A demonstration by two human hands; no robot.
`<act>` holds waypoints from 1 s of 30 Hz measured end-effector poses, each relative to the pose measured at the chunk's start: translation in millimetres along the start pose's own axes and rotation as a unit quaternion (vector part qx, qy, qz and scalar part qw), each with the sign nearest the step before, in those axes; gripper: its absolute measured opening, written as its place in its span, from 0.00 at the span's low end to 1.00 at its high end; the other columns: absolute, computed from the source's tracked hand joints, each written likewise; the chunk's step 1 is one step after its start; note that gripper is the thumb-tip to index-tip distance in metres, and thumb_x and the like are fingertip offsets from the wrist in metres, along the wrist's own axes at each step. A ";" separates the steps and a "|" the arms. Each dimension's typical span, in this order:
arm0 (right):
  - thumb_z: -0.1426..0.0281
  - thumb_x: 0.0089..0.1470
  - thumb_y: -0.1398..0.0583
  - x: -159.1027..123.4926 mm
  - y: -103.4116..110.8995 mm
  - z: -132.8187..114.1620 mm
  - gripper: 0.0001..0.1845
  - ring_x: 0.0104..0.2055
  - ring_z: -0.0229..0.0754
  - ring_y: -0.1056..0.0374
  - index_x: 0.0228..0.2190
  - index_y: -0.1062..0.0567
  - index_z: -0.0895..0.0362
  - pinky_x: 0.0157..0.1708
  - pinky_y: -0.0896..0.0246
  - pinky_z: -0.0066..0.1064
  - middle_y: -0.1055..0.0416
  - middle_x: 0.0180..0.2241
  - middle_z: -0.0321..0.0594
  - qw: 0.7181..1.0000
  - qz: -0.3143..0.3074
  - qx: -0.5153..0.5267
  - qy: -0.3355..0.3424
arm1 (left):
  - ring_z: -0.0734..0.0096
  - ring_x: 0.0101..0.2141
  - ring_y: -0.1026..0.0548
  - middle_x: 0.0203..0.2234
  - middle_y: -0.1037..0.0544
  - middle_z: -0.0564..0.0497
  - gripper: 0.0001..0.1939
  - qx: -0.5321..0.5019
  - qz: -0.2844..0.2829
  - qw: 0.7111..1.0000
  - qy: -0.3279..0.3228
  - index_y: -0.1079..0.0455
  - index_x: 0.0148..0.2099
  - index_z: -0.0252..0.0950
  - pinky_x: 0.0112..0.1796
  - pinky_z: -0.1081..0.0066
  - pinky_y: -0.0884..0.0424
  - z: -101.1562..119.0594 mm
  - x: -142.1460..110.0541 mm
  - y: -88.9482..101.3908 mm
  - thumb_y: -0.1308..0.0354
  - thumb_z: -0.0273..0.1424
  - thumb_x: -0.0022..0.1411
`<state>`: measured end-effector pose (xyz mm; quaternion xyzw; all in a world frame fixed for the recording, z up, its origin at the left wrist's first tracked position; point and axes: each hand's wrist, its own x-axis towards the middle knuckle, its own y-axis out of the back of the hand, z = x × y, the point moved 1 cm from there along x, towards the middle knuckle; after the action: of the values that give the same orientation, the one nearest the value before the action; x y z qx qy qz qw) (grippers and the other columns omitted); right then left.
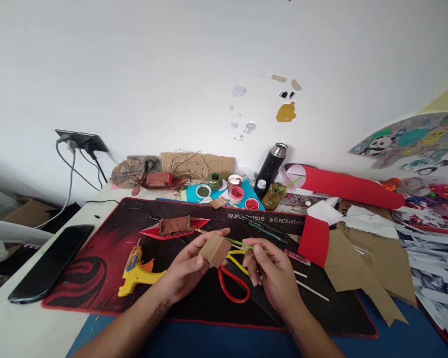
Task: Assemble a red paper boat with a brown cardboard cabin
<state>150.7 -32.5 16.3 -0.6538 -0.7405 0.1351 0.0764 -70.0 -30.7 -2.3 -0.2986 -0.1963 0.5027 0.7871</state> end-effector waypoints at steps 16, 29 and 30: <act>0.49 0.63 0.31 5.7 -19.4 8.6 0.22 0.16 0.32 0.35 0.41 0.14 0.55 0.17 0.45 0.24 0.22 0.27 0.39 1.000 0.000 0.007 -0.012 | 0.43 0.63 0.28 0.72 0.29 0.39 0.34 0.030 0.003 1.000 0.009 0.20 0.63 0.43 0.61 0.54 0.34 -1.8 -1.9 -1.6 0.22 0.48 0.57; 0.48 0.58 0.27 30.4 10.4 -37.7 0.23 0.16 0.34 0.37 0.39 0.15 0.56 0.16 0.46 0.27 0.23 0.25 0.38 0.992 0.109 -0.016 0.065 | 0.50 0.55 0.23 0.56 0.18 0.41 0.31 0.016 0.043 0.999 0.023 0.18 0.59 0.42 0.53 0.62 0.30 -5.4 -2.8 1.4 0.20 0.42 0.54; 0.48 0.58 0.27 31.7 12.8 -41.5 0.23 0.17 0.34 0.37 0.39 0.15 0.56 0.16 0.46 0.27 0.24 0.25 0.38 0.991 0.112 -0.021 0.071 | 0.51 0.54 0.23 0.54 0.18 0.42 0.31 0.016 0.055 0.998 0.024 0.17 0.59 0.42 0.52 0.63 0.30 -6.0 -2.5 2.5 0.19 0.42 0.54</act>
<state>170.6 4.4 49.9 -0.7420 -0.6581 0.0803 0.0989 -69.1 -33.9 -8.4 -0.3082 -0.1522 0.5409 0.7676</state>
